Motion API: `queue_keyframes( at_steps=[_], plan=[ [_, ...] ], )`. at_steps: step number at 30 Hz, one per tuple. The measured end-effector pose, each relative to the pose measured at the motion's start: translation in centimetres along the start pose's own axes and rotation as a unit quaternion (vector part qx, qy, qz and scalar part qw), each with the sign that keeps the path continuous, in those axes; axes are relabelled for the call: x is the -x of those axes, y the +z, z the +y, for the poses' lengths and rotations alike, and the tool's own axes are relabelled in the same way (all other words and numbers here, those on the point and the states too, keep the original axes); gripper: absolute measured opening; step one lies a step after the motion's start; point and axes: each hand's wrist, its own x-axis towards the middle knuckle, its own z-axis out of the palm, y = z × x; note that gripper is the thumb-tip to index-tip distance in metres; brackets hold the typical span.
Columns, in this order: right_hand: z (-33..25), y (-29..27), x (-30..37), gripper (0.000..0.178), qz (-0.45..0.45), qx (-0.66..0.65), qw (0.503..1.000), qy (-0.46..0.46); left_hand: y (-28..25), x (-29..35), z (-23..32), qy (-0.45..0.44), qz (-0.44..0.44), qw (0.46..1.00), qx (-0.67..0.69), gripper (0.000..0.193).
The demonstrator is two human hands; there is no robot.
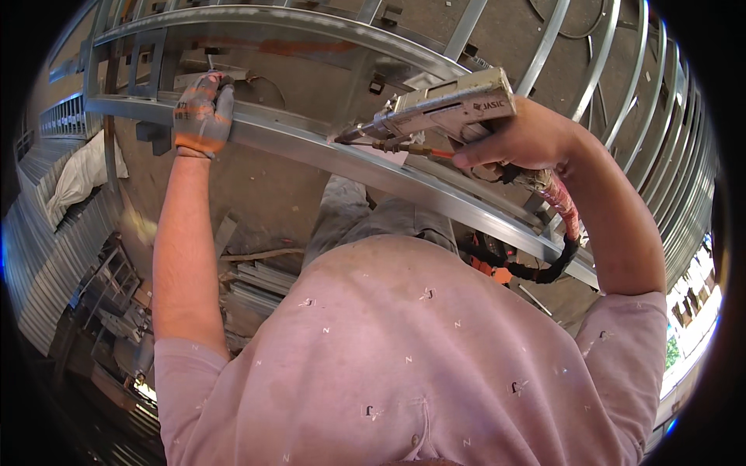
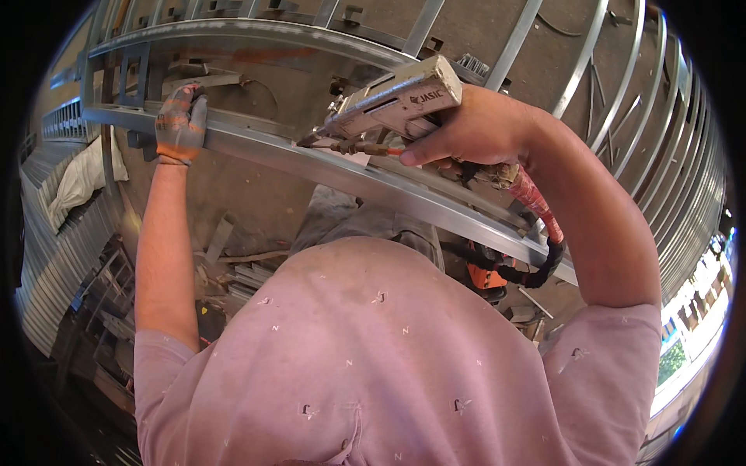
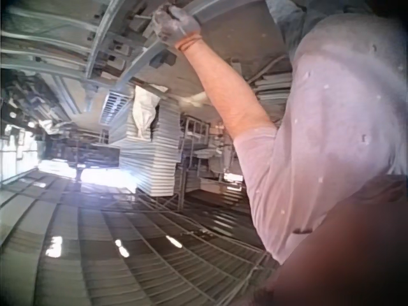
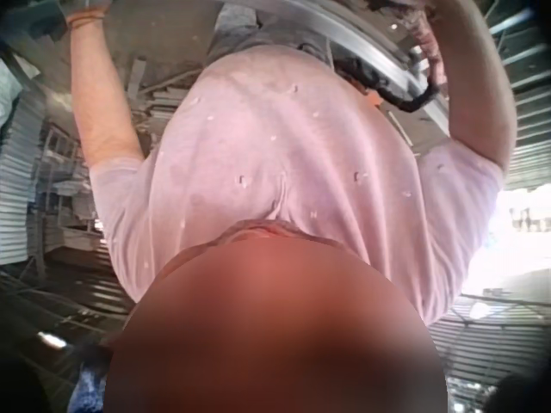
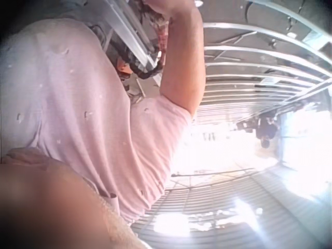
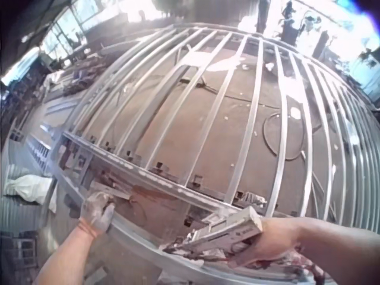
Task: The person welds joints on a large curved metal frame using a handheld welding torch. They reposition the torch along multiple seams, producing sparks as they fuse the metal components together.
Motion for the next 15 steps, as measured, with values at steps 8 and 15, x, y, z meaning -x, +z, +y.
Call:
queue_keyframes(
  at_steps=[8,15],
  plan=[
    [-0.8,0.0,0.0,0.038,-0.01,0.016,0.999,0.041,-0.6,0.0,1.2,-0.031,-0.019,0.999,0.021,0.018],
    [-1.2,0.1,0.3,0.048,0.0,0.025,0.999,0.033,-0.4,-0.1,1.1,-0.024,0.003,0.998,0.054,0.017]
  ],
)
